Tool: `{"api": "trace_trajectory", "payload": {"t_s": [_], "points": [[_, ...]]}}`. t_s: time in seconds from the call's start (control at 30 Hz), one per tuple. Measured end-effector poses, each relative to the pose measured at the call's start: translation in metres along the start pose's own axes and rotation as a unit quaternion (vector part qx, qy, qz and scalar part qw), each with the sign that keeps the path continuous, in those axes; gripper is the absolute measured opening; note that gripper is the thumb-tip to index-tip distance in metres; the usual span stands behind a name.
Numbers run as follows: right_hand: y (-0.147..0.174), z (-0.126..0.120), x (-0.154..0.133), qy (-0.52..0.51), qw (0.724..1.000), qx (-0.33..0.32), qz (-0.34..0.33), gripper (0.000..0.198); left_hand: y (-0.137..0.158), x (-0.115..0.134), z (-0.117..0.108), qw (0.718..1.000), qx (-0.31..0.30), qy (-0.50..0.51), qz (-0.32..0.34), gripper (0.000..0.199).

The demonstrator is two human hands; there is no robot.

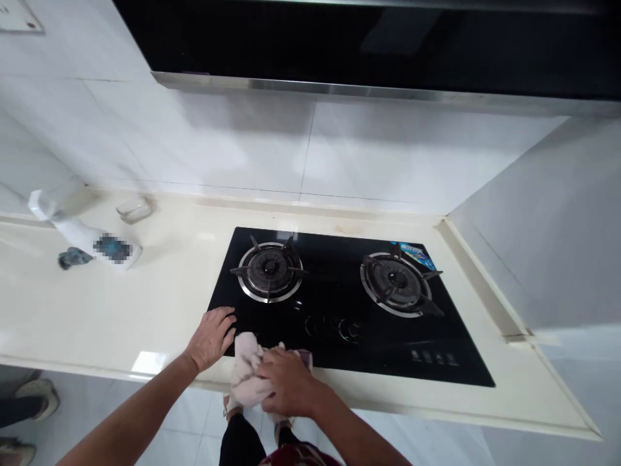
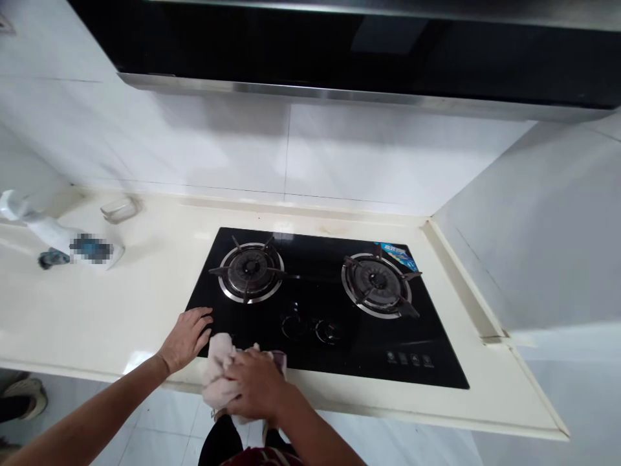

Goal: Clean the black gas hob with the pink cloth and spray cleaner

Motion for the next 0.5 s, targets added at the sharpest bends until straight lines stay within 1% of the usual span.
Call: {"api": "trace_trajectory", "payload": {"t_s": [0.07, 0.1, 0.17, 0.23, 0.27, 0.3, 0.33, 0.37, 0.4, 0.47, 0.5], "points": [[0.036, -0.007, 0.037, -0.052, 0.992, 0.024, 0.109, 0.036, -0.001, -0.001, 0.000, 1.000, 0.001, 0.004, -0.003, 0.021], [0.057, -0.011, 0.058, -0.069, 0.982, 0.045, 0.172, 0.032, -0.001, -0.001, 0.000, 1.000, 0.002, 0.007, -0.003, 0.021], [0.108, -0.019, 0.103, -0.088, 0.944, 0.103, 0.300, 0.026, -0.001, -0.003, 0.001, 1.000, 0.005, 0.010, -0.002, 0.021], [0.166, -0.026, 0.148, -0.097, 0.888, 0.171, 0.416, 0.033, -0.001, -0.004, 0.002, 1.000, 0.008, 0.007, 0.001, 0.021], [0.198, -0.028, 0.170, -0.093, 0.855, 0.196, 0.471, 0.041, -0.001, -0.005, 0.003, 1.000, 0.009, 0.005, 0.003, 0.021], [0.233, -0.030, 0.190, -0.078, 0.814, 0.216, 0.533, 0.050, -0.002, -0.005, 0.003, 1.000, 0.010, 0.004, 0.005, 0.021], [0.268, -0.029, 0.208, -0.061, 0.772, 0.221, 0.593, 0.058, -0.002, -0.005, 0.004, 1.000, 0.012, 0.002, 0.009, 0.021], [0.302, -0.029, 0.222, -0.041, 0.737, 0.226, 0.636, 0.062, -0.002, -0.006, 0.004, 1.000, 0.014, 0.000, 0.012, 0.021], [0.333, -0.027, 0.234, -0.029, 0.714, 0.227, 0.662, 0.063, -0.002, -0.006, 0.005, 1.000, 0.016, -0.001, 0.015, 0.021], [0.383, -0.024, 0.247, -0.019, 0.731, 0.227, 0.644, 0.057, -0.002, -0.007, 0.005, 1.000, 0.024, -0.001, 0.018, 0.021], [0.407, -0.023, 0.249, -0.011, 0.729, 0.236, 0.643, 0.055, -0.002, -0.008, 0.005, 0.999, 0.029, 0.000, 0.017, 0.021]]}}
Point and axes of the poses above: each hand's wrist, its own y-axis away from the middle knuckle, its own z-axis out of the palm, x = y × z, the point moved 6 cm from there along -y, towards the middle knuckle, and after that the axes turned 2 degrees about y, right-handed, at the moved point
